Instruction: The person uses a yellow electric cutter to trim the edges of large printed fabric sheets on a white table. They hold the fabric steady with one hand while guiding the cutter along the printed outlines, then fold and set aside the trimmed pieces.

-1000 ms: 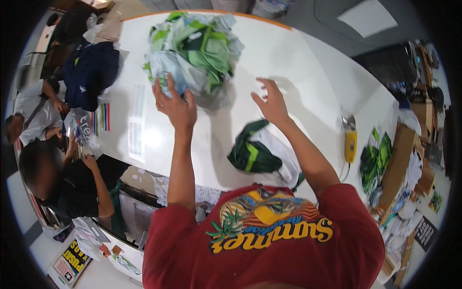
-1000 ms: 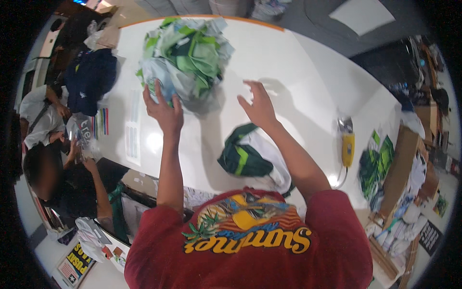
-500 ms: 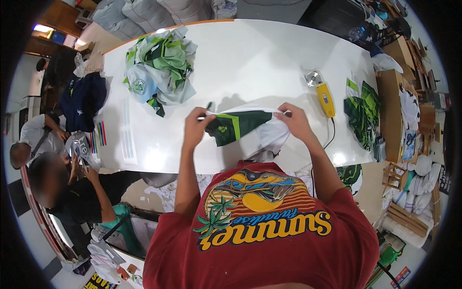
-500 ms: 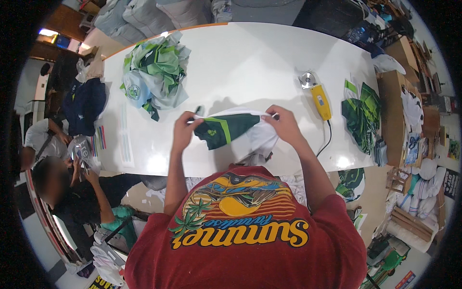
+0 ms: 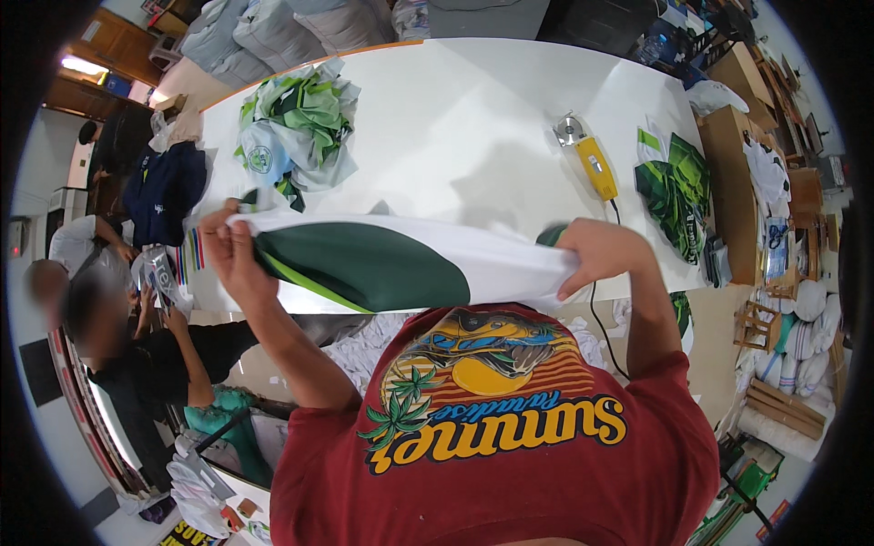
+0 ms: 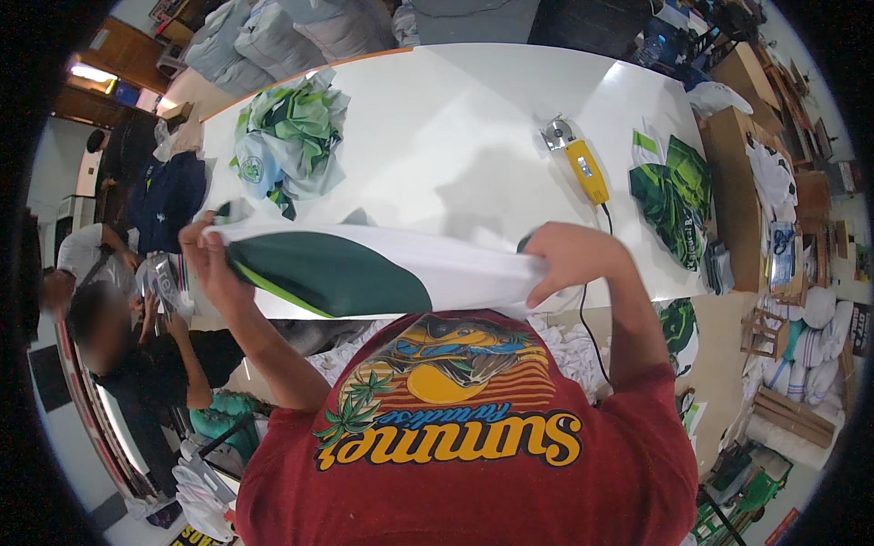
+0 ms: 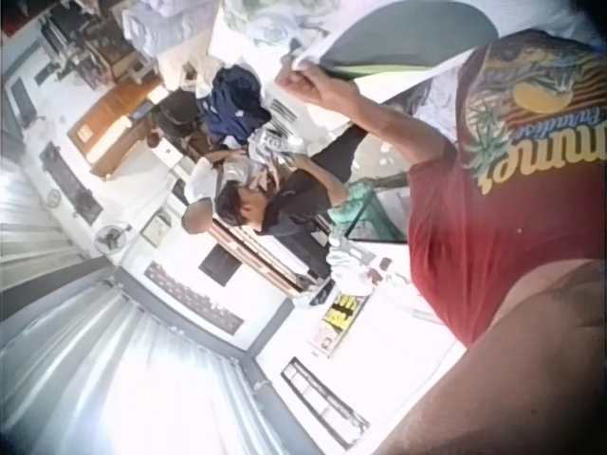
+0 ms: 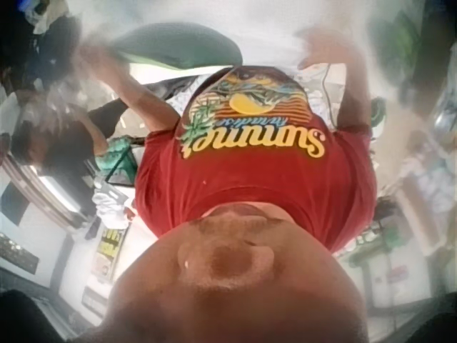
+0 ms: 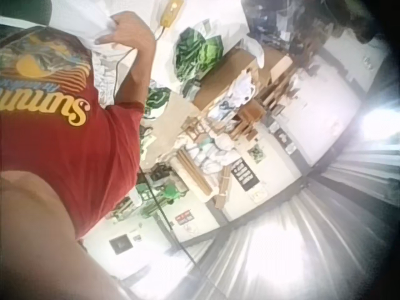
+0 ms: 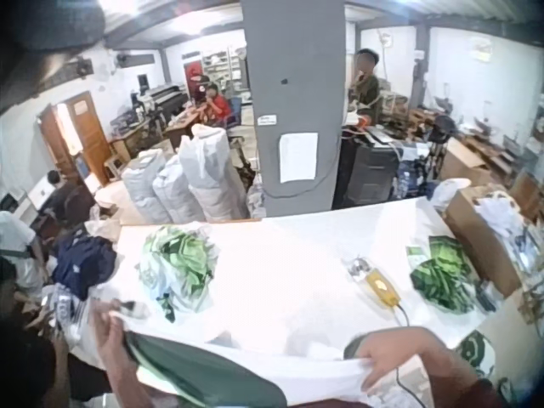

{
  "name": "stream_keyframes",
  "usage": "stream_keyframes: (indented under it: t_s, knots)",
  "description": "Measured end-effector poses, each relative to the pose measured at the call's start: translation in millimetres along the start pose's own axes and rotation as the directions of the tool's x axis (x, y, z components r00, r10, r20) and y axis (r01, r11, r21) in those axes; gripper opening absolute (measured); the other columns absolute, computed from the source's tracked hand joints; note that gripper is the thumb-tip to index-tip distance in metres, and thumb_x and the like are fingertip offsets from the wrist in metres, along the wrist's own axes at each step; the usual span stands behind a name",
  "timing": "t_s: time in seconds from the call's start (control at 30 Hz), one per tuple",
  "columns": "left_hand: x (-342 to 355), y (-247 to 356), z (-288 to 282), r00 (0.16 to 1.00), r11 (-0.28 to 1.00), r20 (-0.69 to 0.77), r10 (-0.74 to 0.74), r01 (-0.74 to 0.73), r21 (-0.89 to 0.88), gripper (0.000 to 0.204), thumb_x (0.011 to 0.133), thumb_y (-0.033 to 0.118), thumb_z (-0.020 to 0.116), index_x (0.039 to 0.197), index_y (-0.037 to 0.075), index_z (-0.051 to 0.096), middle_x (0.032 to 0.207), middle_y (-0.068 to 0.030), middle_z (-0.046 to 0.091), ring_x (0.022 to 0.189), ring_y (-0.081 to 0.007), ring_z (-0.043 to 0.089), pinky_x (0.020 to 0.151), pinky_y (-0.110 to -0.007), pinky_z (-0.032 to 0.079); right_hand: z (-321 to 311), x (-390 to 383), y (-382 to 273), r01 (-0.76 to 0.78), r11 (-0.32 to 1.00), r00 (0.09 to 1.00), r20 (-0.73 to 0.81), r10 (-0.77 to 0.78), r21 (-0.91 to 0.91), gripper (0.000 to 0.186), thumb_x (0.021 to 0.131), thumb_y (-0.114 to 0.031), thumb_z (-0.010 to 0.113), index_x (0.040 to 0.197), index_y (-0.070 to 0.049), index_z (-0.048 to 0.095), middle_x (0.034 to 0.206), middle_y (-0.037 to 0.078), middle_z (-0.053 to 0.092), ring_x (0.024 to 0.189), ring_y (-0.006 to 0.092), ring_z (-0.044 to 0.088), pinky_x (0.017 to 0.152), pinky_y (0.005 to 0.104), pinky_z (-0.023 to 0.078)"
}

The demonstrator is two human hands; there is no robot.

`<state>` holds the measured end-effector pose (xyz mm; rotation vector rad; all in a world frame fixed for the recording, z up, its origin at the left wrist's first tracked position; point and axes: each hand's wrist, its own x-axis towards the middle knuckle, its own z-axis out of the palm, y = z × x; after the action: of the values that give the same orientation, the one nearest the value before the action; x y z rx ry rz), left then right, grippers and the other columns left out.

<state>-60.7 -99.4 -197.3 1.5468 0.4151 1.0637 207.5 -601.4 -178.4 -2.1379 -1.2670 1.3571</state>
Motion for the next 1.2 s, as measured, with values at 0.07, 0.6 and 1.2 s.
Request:
stream_keyframes:
  t_s: [0.07,0.6,1.2]
  knots:
    - [17,1,-6,0.998,0.998,0.014,-0.059,0.059,0.015,0.015,0.125,0.012,0.075,0.136,0.005,0.069,0.130,-0.0068,0.077,0.114,-0.0136,0.067,0.105,-0.033,0.054,-17,-26,19,0.004,0.971,0.998,-0.059,0.011,0.239,0.059,0.080,-0.042,0.114,0.111,0.002,0.091,0.093,0.015,0.087,0.090,0.0289,0.084,0.086,0.0431,0.063]
    - [-171,-185,84,0.755,0.529,0.519,-0.402,-0.271,0.804,0.072,0.111,0.059,0.088,0.166,0.019,0.065,0.188,-0.0185,0.047,0.181,-0.0467,0.039,0.140,-0.074,0.033,180,136,139,-0.140,0.982,0.725,-0.689,0.014,-0.128,0.083,0.107,-0.048,0.092,0.175,-0.012,0.064,0.183,0.021,0.059,0.164,0.0431,0.060,0.133,0.0589,0.052]
    - [-240,-187,122,0.534,0.509,0.761,-0.369,-0.569,0.646,0.051,0.100,0.041,0.096,0.139,0.014,0.078,0.155,-0.0151,0.069,0.157,-0.0416,0.059,0.114,-0.062,0.055,167,216,97,-0.077,0.983,0.707,-0.705,-0.064,-0.166,0.060,0.101,-0.024,0.090,0.157,-0.011,0.074,0.151,0.018,0.077,0.145,0.0416,0.073,0.119,0.0592,0.057]
